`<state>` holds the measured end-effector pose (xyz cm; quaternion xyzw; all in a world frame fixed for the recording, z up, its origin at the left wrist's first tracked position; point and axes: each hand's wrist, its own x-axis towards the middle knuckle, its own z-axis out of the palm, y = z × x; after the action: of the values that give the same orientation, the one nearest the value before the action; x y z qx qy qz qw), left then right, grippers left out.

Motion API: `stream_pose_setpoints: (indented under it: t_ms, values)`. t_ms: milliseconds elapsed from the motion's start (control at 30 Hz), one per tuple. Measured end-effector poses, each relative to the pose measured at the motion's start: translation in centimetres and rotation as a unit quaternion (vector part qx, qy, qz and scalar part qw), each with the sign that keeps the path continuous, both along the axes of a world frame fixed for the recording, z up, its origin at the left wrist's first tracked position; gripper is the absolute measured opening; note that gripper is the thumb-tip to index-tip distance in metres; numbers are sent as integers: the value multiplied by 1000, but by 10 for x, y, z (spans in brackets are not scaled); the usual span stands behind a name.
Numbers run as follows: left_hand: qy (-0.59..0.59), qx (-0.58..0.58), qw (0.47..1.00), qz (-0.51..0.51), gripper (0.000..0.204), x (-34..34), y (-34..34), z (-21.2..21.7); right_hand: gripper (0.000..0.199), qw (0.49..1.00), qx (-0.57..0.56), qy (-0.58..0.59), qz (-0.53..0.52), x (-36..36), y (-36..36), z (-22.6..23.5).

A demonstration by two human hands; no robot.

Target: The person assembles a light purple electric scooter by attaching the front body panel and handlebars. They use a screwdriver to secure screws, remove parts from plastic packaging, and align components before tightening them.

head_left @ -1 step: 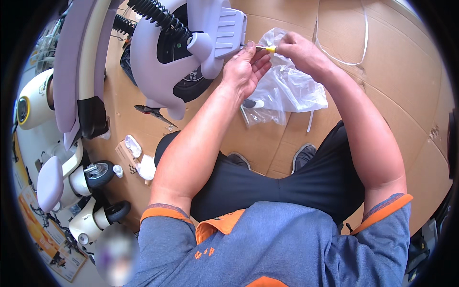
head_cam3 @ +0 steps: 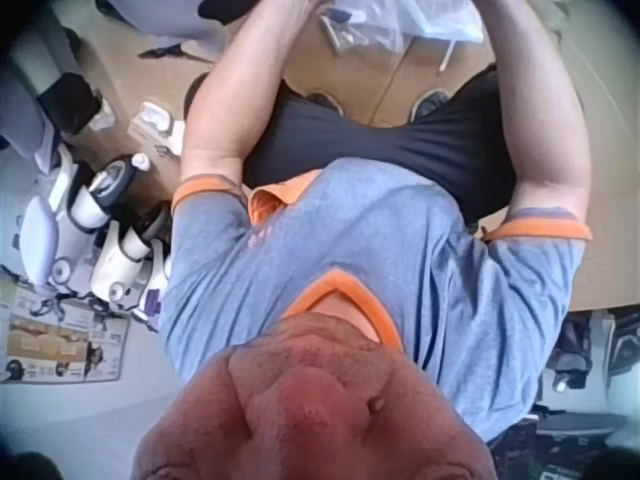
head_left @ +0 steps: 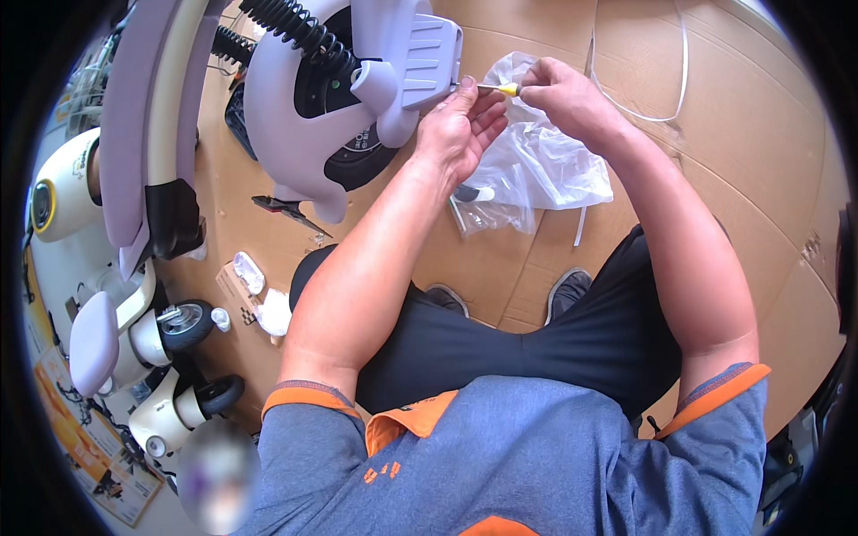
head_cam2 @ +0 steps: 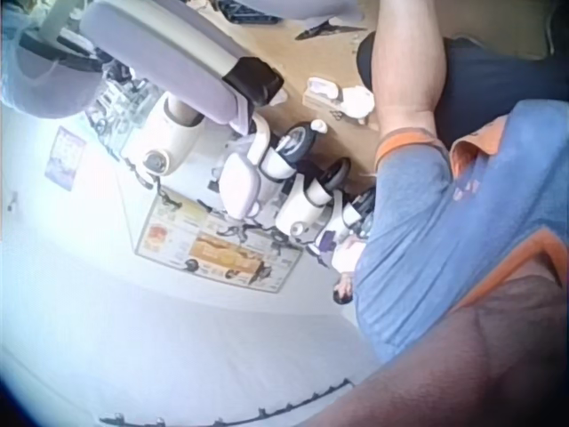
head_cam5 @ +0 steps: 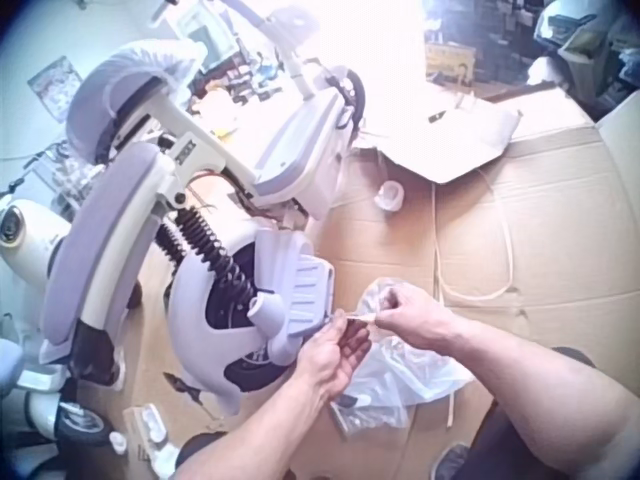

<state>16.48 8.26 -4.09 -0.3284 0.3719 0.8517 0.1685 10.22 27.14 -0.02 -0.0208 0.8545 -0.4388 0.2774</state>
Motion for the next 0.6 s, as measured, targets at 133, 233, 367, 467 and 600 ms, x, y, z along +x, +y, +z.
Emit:
stream_pose_setpoints:
  t_ms: [133, 233, 367, 467, 600]
  values:
    - [10, -12, 997, -72, 39, 4, -2, 2, 31, 985, -50, 160, -28, 9, 8, -23]
    - [25, -10, 991, -131, 37, 12, -3, 0, 29, 984, -118, -112, -73, 6, 5, -9]
    - [39, -21, 990, -135, 34, 11, 3, 11, 23, 969, -168, -162, -79, 12, 8, -9]
    - [29, -19, 993, -116, 33, 11, 2, 12, 21, 983, -90, 146, -59, 24, 2, -23]
    - [7, -45, 991, -124, 31, 14, -1, 11, 28, 996, -62, 52, -19, 15, 9, -23]
